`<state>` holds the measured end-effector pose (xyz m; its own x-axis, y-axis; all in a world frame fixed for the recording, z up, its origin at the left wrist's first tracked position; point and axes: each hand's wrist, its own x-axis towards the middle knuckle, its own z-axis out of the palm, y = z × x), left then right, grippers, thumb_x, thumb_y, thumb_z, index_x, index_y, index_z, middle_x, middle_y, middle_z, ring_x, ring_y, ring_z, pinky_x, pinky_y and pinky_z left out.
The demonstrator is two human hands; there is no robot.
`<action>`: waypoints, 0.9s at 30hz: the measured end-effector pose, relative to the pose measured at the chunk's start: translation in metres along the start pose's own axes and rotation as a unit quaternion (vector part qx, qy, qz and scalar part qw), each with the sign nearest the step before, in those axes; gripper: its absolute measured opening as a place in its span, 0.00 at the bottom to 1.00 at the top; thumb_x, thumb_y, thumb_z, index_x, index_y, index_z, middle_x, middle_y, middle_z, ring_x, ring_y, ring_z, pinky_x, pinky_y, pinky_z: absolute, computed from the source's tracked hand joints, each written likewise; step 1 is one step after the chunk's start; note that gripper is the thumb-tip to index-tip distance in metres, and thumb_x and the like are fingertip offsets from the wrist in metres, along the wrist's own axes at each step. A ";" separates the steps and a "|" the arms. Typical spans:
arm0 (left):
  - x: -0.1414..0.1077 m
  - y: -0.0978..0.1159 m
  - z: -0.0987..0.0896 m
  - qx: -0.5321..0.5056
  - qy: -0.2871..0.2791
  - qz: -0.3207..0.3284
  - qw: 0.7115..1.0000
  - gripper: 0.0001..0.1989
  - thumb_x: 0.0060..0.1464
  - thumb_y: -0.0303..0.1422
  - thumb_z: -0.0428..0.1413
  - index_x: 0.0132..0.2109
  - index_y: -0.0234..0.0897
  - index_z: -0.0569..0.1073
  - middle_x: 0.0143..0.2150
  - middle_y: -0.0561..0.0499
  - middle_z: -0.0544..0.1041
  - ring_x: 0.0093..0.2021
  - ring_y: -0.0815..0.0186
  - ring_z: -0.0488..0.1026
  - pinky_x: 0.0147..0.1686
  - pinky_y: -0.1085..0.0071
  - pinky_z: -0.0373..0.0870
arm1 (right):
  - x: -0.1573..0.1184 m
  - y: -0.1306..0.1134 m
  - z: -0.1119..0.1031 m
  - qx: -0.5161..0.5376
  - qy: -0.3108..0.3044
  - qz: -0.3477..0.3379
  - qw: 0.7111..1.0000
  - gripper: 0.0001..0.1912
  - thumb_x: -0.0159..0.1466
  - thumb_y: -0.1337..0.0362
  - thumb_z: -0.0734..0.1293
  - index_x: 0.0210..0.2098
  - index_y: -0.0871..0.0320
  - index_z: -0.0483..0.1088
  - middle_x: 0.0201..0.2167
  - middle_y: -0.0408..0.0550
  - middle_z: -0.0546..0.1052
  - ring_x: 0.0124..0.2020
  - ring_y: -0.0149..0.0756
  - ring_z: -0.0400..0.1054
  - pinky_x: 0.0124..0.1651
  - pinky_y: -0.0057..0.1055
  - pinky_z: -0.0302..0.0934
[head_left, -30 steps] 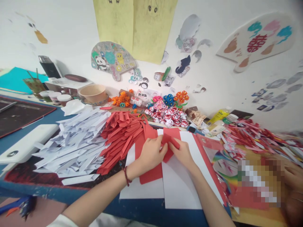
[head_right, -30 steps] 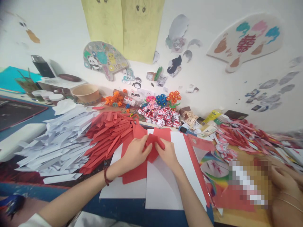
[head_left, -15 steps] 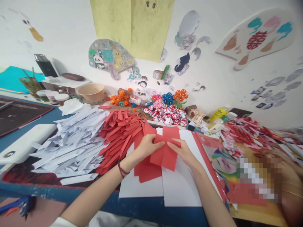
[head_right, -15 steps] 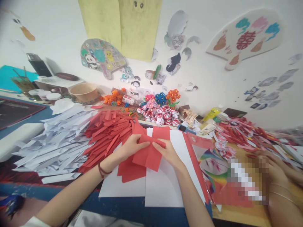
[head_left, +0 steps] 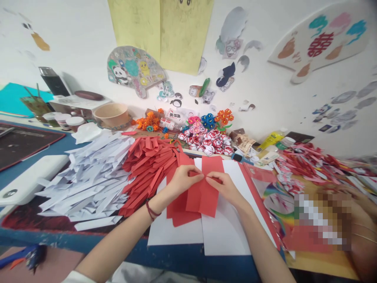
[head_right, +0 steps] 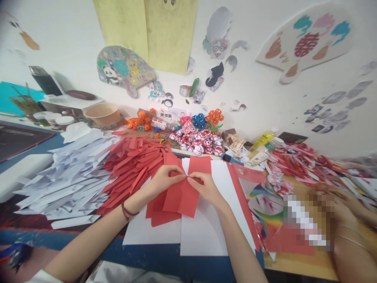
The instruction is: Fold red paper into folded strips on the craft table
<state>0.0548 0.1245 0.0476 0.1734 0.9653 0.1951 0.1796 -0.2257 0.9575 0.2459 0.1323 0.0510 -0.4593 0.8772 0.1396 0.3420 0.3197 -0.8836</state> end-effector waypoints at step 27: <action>-0.001 0.001 0.003 -0.055 -0.043 0.019 0.997 0.09 0.52 0.35 0.57 0.32 0.32 0.76 0.32 0.47 0.77 0.34 0.65 0.72 0.36 0.73 0.66 | -0.001 -0.006 -0.004 0.002 0.011 0.008 1.000 0.15 0.66 0.55 0.60 0.31 0.58 0.71 0.29 0.45 0.72 0.32 0.35 0.64 0.34 0.27 0.57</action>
<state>0.0572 0.1230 0.0475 0.2608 0.9405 0.2177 0.0644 -0.2419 0.9682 0.2479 0.1306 0.0574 -0.4353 0.8899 0.1361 0.3448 0.3044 -0.8879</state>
